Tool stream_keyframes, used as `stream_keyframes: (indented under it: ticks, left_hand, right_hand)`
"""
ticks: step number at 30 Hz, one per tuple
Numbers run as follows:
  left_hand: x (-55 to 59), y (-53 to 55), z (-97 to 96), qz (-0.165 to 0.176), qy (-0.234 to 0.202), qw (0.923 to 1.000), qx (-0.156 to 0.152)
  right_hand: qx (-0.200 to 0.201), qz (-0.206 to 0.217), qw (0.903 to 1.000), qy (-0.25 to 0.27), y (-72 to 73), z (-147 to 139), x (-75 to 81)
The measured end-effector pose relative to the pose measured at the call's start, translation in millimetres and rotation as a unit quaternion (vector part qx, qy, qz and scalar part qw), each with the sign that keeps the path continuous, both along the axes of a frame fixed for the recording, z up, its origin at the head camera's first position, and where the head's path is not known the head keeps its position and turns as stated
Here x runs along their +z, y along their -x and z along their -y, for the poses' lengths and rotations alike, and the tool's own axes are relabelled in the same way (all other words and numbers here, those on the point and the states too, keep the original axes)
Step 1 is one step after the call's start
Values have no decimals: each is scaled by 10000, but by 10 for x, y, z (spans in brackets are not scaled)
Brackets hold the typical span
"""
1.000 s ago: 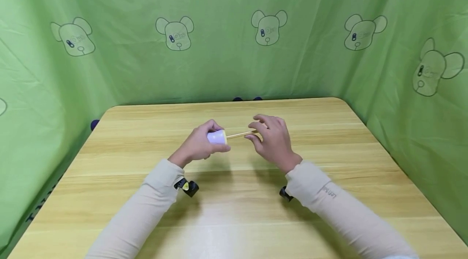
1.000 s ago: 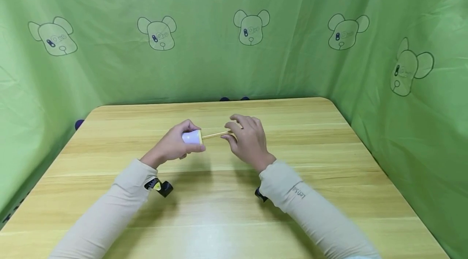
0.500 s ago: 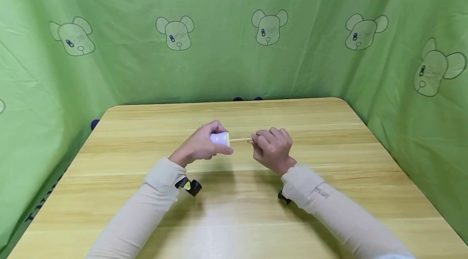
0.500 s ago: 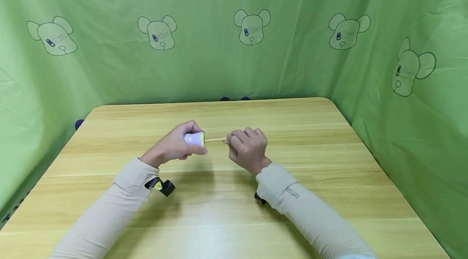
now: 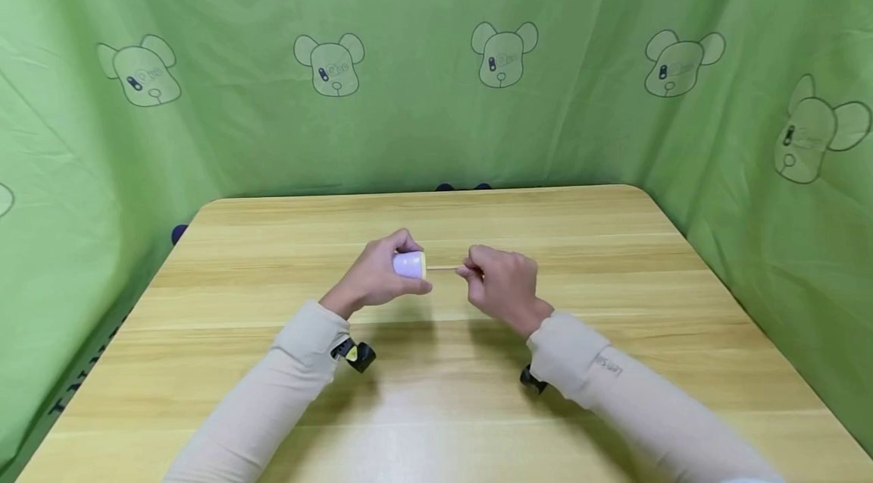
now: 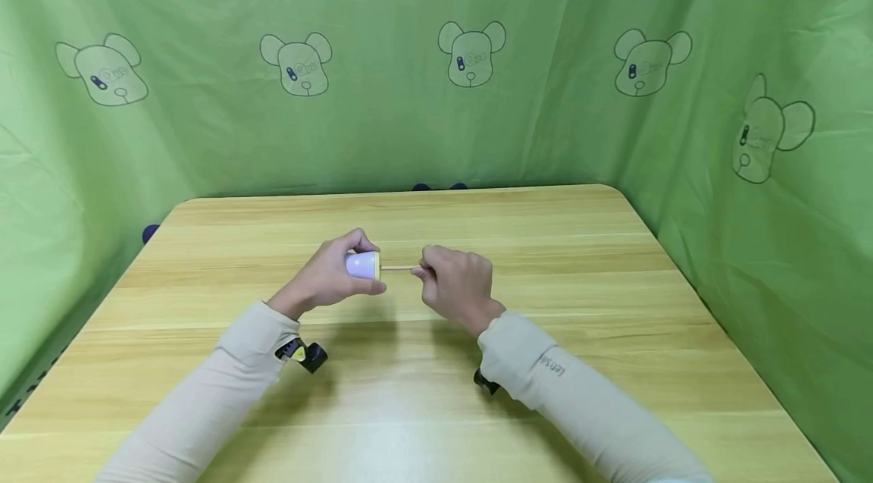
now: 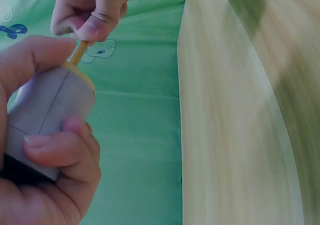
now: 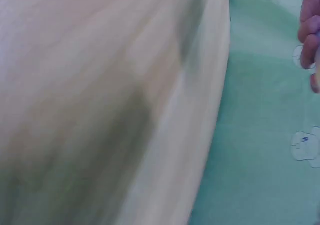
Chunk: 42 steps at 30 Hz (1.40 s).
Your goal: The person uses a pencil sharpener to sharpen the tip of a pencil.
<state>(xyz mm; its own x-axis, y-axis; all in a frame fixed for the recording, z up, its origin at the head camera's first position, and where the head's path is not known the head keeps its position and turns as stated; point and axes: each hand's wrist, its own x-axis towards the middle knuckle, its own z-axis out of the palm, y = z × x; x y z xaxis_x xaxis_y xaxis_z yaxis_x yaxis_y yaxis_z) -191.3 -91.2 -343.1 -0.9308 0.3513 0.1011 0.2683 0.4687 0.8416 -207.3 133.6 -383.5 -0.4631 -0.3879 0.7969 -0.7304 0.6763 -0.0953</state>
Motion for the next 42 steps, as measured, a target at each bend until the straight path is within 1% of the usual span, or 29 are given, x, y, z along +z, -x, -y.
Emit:
stream_keyframes:
  ticks: [1,2,3,5,6,7,8,10,12,13,14,15,16,18,20,22,24,25,26,27,28,29,30,31,33,37,42]
  left_hand:
    - [-2,3,-4,-110,66,9999,9]
    - [-5,5,-7,-212,147,9997,24]
    - [-9,7,-10,-296,218,9993,37]
    - [-15,10,-17,-436,336,9985,56]
    - [-22,11,-21,-511,381,9980,49]
    - [-31,13,-24,-578,431,9974,41]
    - [-38,11,-29,-626,462,9970,26]
    - [-52,8,-41,-682,471,9965,-54]
    - [-64,2,-53,-689,471,9964,-134]
    - [-66,-1,-61,-672,462,9965,-157]
    - [-64,-3,-68,-659,446,9967,-171]
    - [-64,0,-74,-641,432,9969,-173]
    - [-57,-1,-78,-614,428,9971,-148]
    - [-45,6,-81,-509,379,9980,-76]
    - [-30,18,-77,-350,319,9989,4]
    - [-14,28,-68,-161,248,9995,82]
    - [-2,38,-59,2,159,9998,156]
    - [6,42,-55,70,115,9997,196]
    - [15,45,-50,177,44,9996,227]
    - [25,46,-46,297,-53,9992,251]
    - [36,46,-43,419,-165,9986,260]
    - [49,46,-39,541,-275,9978,270]
    - [63,46,-36,662,-385,9967,267]
    - [77,45,-33,779,-477,9955,256]
    - [98,47,-27,955,-623,9933,192]
    - [125,51,-19,1134,-782,9905,42]
    - [153,46,-9,1381,-925,9860,-162]
  right_hand:
    - [-17,492,9988,-75,-19,-3,42]
    - [-51,970,9951,-159,-31,-8,81]
    - [-92,1473,9888,-234,-42,-11,127]
    - [-128,2407,9697,-387,-49,-16,227]
    - [-111,2859,9571,-455,-47,-19,277]
    - [-88,3303,9424,-517,-41,-23,326]
    - [8,3746,9257,-529,-29,-31,369]
    - [306,4663,8832,-404,-4,-48,450]
    - [475,5319,8450,-276,24,-74,508]
    - [511,5526,8316,-210,38,-88,530]
    - [531,5639,8239,-167,50,-101,546]
    - [520,5651,8232,-186,59,-112,559]
    - [478,5552,8300,-248,65,-125,568]
    - [429,5218,8513,-346,72,-147,567]
    - [452,4730,8787,-456,72,-168,547]
    - [489,4155,9072,-441,60,-180,519]
    - [413,3340,9406,-436,44,-180,474]
    - [323,2852,9571,-404,42,-176,443]
    - [226,2353,9710,-356,40,-169,411]
    - [134,1849,9822,-295,42,-160,377]
    - [43,1350,9905,-252,47,-154,340]
    - [-25,901,9958,-188,54,-148,307]
    - [-41,519,9986,-106,62,-144,277]
    - [2,188,9998,-33,71,-144,251]
    - [127,-275,9995,65,86,-146,211]
    - [246,-1004,9945,181,127,-164,146]
    - [363,-1801,9823,351,176,-171,77]
